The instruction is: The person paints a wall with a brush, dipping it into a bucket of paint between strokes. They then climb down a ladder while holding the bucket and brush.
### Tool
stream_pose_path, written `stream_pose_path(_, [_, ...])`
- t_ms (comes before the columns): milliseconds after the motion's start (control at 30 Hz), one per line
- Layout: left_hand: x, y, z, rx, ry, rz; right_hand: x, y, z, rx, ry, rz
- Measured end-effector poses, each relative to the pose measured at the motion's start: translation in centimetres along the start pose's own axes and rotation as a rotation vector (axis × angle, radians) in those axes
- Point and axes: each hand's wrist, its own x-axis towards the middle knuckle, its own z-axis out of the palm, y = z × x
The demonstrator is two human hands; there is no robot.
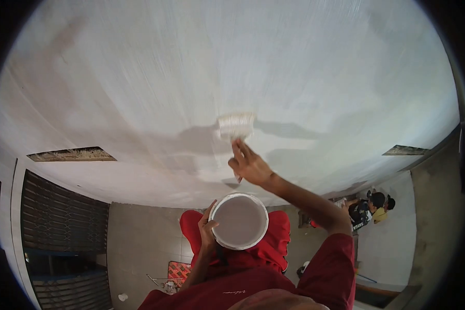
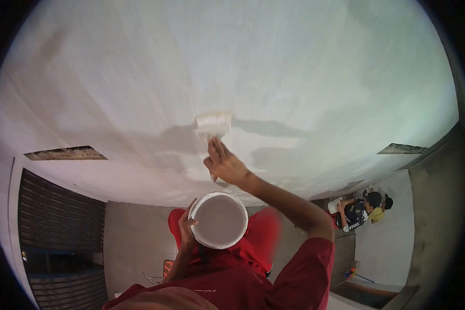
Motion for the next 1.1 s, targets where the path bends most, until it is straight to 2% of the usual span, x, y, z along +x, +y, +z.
stream_pose_path(67, [-0.4, 0.3, 0.2, 0.012, 0.007, -0.002, -1.1, -0.8, 0.4, 0.201, -0.07, 0.006])
stream_pose_path(133, [-0.3, 0.4, 0.2, 0.049, 0.004, 0.014, -1.1, -0.4, -0.1, 0.268, -0.125, 0.01])
stream_pose_path(267, [0.0, -0.3, 0.3, -0.015, -0.007, 0.006, 3.2, 3.7, -6.5, 0.267, -0.112, 0.014])
stream_pose_path(333, [-0.3, 0.4, 0.4, 0.049, -0.015, 0.03, 7.1, 7.2, -12.5, 0.211, 0.08, 0.11])
stream_pose_path(367, [-0.3, 0.5, 0.3, 0.078, -0.015, 0.039, 8.8, 8.0, -16.1, 0.302, 0.157, 0.136])
stream_pose_path(433, [-0.2, 0.8, 0.4, 0.129, -0.016, 0.066, 11.1, 8.1, -21.3, 0.138, 0.242, 0.08])
stream_pose_path(500, [0.1, 0.5, 0.5, 0.055, -0.012, 0.032, 11.8, 7.9, -22.7, -0.104, 0.357, 0.025])
stream_pose_path(567, [-0.1, -0.1, 0.3, 0.022, 0.004, 0.016, 11.9, 7.4, -22.2, -0.315, 0.424, -0.002])
stream_pose_path(600, [-0.1, -0.4, 0.1, 0.028, 0.007, 0.019, 11.7, 7.2, -21.0, -0.307, 0.401, 0.001])
stream_pose_path(733, [0.1, -0.8, -0.2, 0.01, 0.001, 0.012, 7.3, 5.0, -10.1, -0.349, 0.266, -0.023])
stream_pose_path(800, [0.0, 0.1, 0.3, 0.01, -0.014, 0.024, 3.4, 2.1, -4.2, -0.264, 0.128, 0.03])
stream_pose_path(900, [0.1, -0.3, 0.0, 0.076, -0.028, 0.077, -0.7, 0.0, 0.0, 0.007, 0.029, 0.059])
stream_pose_path(1033, [-0.2, 0.1, 0.2, 0.085, -0.026, 0.085, -1.9, -0.2, -0.5, 0.226, -0.088, 0.081])
stream_pose_path(1100, [0.1, 0.0, 0.2, 0.039, -0.035, 0.054, -0.5, 1.3, -3.6, 0.271, -0.088, 0.093])
